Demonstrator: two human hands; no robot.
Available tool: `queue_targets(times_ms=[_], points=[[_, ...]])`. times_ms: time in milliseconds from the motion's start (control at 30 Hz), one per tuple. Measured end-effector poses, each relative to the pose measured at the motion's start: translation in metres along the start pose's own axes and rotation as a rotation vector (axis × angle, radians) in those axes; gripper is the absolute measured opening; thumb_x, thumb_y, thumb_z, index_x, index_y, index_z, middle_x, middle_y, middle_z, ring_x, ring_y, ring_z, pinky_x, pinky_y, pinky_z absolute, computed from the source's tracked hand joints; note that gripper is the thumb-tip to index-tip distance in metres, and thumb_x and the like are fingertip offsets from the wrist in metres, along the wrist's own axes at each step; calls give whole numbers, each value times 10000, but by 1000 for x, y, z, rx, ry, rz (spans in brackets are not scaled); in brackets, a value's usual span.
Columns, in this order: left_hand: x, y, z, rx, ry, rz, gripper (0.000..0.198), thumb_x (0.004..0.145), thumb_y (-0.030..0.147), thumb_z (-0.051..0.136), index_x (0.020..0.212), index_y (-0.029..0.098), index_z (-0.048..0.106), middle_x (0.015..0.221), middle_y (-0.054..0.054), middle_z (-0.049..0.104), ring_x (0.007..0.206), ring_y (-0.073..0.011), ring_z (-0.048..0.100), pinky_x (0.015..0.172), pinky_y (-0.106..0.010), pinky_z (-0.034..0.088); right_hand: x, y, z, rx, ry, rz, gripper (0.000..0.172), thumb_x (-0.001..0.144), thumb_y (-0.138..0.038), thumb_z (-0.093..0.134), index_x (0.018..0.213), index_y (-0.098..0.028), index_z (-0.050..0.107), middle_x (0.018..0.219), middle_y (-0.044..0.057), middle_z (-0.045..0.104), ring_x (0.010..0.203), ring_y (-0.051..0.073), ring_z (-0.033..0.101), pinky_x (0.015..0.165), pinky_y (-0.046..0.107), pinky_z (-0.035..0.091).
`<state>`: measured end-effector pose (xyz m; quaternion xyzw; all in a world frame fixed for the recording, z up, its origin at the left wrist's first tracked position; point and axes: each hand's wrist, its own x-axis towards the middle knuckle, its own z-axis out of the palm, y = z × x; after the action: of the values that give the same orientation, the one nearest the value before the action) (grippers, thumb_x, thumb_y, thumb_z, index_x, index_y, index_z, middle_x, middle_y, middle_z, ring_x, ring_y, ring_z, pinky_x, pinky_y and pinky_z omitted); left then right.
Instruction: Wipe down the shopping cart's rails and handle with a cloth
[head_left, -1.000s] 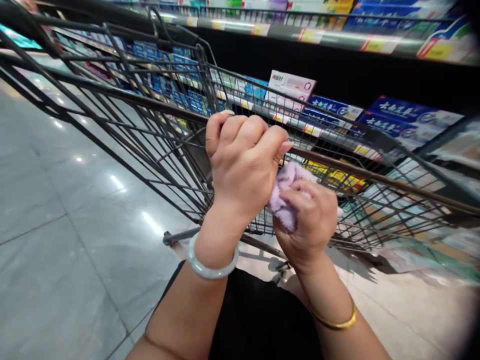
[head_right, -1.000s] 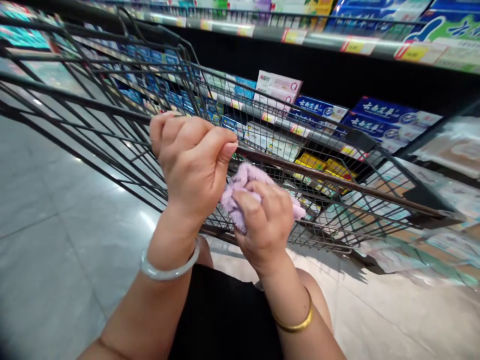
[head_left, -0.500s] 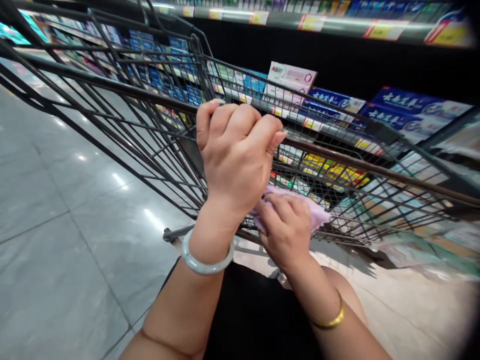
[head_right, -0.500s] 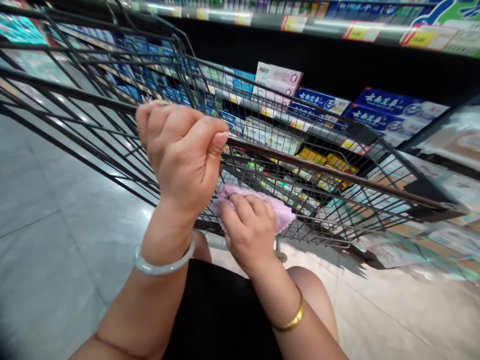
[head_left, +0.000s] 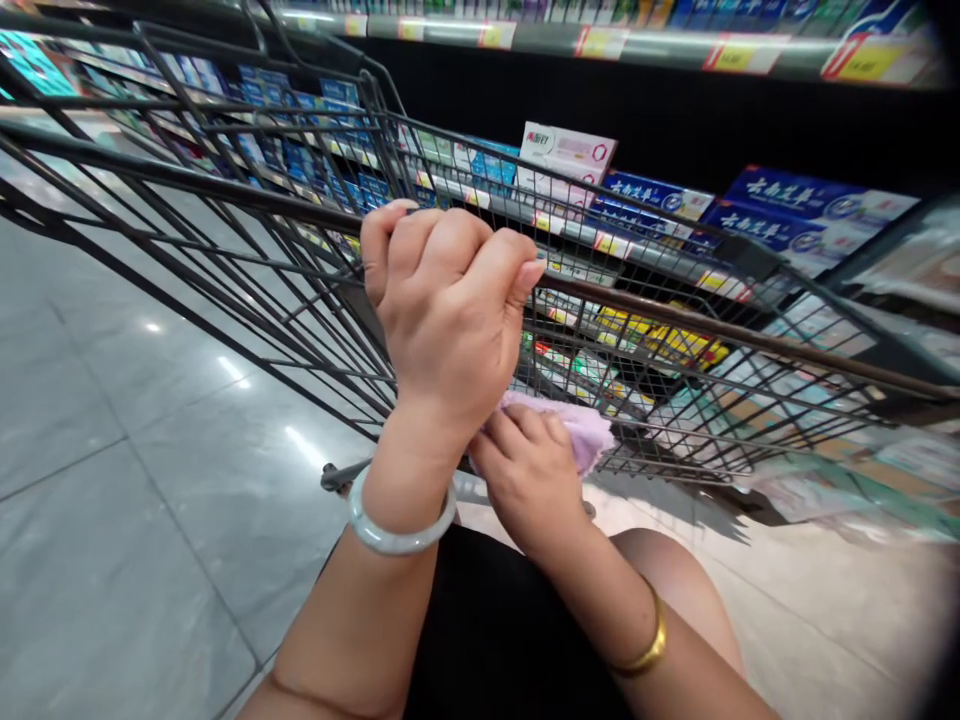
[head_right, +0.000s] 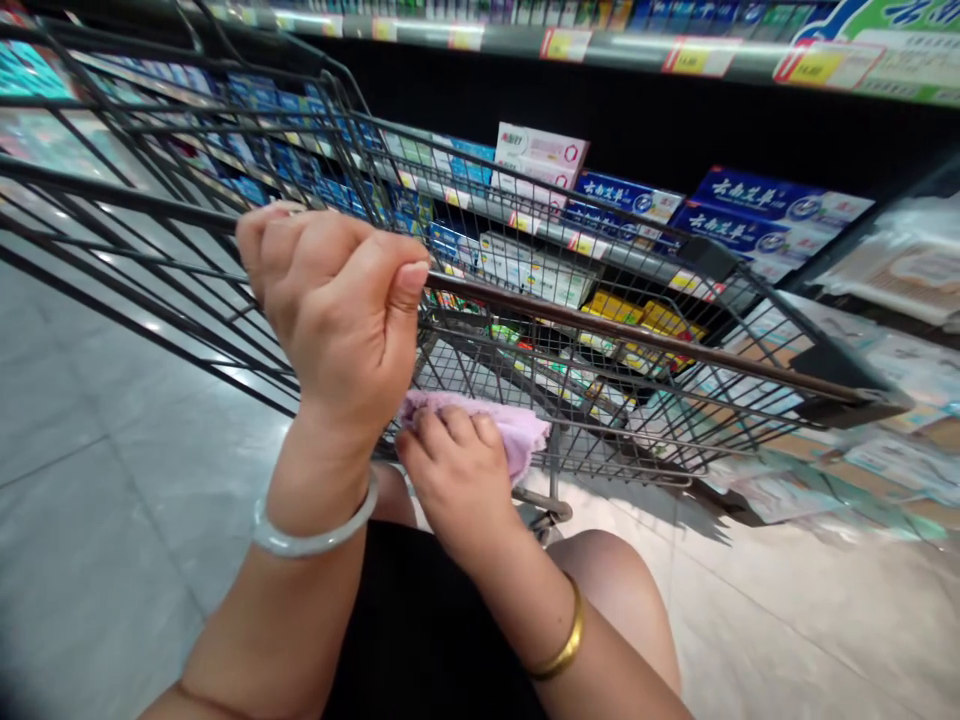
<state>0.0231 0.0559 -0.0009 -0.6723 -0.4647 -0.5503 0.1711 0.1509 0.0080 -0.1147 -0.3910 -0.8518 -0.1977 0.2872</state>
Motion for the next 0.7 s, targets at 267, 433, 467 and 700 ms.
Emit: queue_targets(times_ms=[267,433,467,700], points=[[-3,-1,0,-28,-8,-12,398,1027,535,377,955,292,684,1027,-48,668,1251,-290,530,1233,-554,185,-15,0,6,75,114,17,144,1008,-232,585,1111,-258,681,1185,24,730,1042,213,547,854,378,362],[-2,-2,1,-22,12,-5,436,1032,556,342,970,290,681,1022,-50,666,1247,-288,536,1234,-558,190,-27,4,19,12,-25,-11,106,991,-239,617,1067,-230,692,1138,34,733,1020,218,547,843,383,363],[-2,-2,1,-28,17,-5,438,1029,564,347,967,287,681,1019,-53,669,1245,-286,537,1236,-553,187,-29,5,22,13,-92,-15,83,987,-251,627,1032,-226,693,1094,33,734,991,215,547,824,381,361],[-2,-2,4,35,66,38,455,1040,550,333,951,275,685,993,-43,672,1172,-270,573,1217,-552,235,-32,15,6,45,86,58,165,1004,-225,589,1123,-269,694,1174,25,728,1098,218,535,900,378,364]])
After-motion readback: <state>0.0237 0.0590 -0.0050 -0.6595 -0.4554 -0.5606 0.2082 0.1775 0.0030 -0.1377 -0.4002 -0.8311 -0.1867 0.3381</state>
